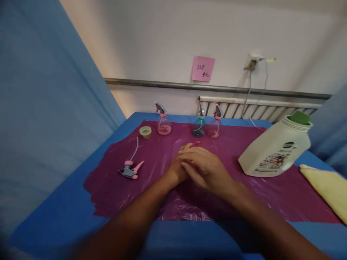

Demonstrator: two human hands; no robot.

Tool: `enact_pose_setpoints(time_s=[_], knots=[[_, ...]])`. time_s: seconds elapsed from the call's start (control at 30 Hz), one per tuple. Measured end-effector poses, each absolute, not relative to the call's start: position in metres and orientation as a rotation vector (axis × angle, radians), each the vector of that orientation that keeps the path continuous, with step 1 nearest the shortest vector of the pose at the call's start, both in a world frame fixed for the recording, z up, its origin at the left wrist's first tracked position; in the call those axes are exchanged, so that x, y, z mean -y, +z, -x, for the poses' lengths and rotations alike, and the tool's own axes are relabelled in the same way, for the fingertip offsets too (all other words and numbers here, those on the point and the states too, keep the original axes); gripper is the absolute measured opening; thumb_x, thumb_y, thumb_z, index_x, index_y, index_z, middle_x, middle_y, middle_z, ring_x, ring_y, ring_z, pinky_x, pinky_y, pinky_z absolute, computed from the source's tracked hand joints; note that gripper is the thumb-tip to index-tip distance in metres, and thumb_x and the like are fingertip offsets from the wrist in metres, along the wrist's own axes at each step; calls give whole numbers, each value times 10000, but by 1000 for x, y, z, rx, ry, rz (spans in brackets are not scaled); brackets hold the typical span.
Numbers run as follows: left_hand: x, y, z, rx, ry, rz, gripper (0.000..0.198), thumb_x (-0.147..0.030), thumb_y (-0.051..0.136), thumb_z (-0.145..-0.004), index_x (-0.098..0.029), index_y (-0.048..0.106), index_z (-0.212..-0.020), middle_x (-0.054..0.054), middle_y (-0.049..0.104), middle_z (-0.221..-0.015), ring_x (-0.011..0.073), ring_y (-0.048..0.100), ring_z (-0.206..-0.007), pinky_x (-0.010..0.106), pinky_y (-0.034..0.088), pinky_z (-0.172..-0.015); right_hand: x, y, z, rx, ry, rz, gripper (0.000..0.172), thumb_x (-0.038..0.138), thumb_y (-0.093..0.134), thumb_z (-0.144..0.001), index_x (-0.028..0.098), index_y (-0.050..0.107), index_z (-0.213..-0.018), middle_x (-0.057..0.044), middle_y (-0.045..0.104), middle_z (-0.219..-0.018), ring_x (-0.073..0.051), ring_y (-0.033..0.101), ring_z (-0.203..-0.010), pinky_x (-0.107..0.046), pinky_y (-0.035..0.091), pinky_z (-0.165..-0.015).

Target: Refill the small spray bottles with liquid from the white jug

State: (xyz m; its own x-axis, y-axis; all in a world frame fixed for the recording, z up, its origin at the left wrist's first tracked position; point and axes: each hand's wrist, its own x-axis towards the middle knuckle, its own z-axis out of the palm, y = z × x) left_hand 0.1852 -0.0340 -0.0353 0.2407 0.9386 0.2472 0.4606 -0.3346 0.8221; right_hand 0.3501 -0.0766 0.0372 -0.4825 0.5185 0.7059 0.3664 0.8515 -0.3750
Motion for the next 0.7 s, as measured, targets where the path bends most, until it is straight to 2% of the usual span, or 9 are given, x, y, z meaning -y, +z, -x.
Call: enact_pose_setpoints(time_s=[0.07,0.17,0.23,0.33,0.43,0.5,0.63,0.7], knots=[[33,-32,-181,-1268,972,-1926,753,-396,881,-916,-229,580,-1586,181,638,-1607,403,620,-1514,604,511,-1299,86,34,-394,1980,97,791,352,198,755,-1013,350,794,-1328,-42,859,-1266,-257,823,-1162,-457,670,-1034],[33,-29,-177,-1339,904,-1901,884,-412,857,-915,-255,446,-1682,176,564,-1708,396,565,-1585,609,468,-1326,101,31,-449,1592,-101,1029,275,251,811,-969,353,842,-1223,-53,867,-1185,-286,829,-1085,-505,658,-1039],[31,-28,-175,-1361,878,-1904,897,-418,844,-917,-256,425,-1693,167,564,-1715,391,565,-1590,604,455,-1333,105,33,-480,1231,-192,1126,233,319,821,-961,322,863,-1190,-86,863,-1165,-315,824,-1068,-562,633,-1060],[27,-25,-173,-1372,870,-1922,893,-429,840,-909,-254,434,-1685,155,569,-1715,387,577,-1581,587,465,-1324,91,34,-525,850,-204,1131,274,381,817,-928,270,845,-1177,-118,846,-1165,-316,819,-1050,-569,624,-1044],[22,-20,-172,-1393,844,-1939,846,-465,835,-919,-264,472,-1657,145,621,-1659,383,622,-1533,573,495,-1293,63,21,-572,732,-107,1019,383,282,867,-814,304,770,-1184,-105,819,-1282,-281,783,-1200,-482,582,-1123],[20,-18,-172,-1411,826,-1940,854,-491,833,-924,-276,459,-1661,147,634,-1639,386,647,-1500,582,507,-1273,47,4,-596,677,35,1036,409,254,902,-765,302,755,-1143,-118,818,-1270,-281,772,-1204,-443,582,-1111],[18,-16,-172,-1391,809,-1925,848,-501,816,-944,-279,428,-1664,145,644,-1616,373,668,-1464,578,504,-1262,34,-28,-613,687,257,1105,409,383,864,-844,262,730,-1211,-130,813,-1254,-275,770,-1135,-420,618,-978],[17,-16,-173,-1385,807,-1928,826,-491,803,-953,-274,426,-1655,140,648,-1606,366,666,-1460,578,492,-1270,32,-40,-614,718,295,1145,489,499,807,-893,243,708,-1297,-125,807,-1291,-274,770,-1123,-445,626,-963]])
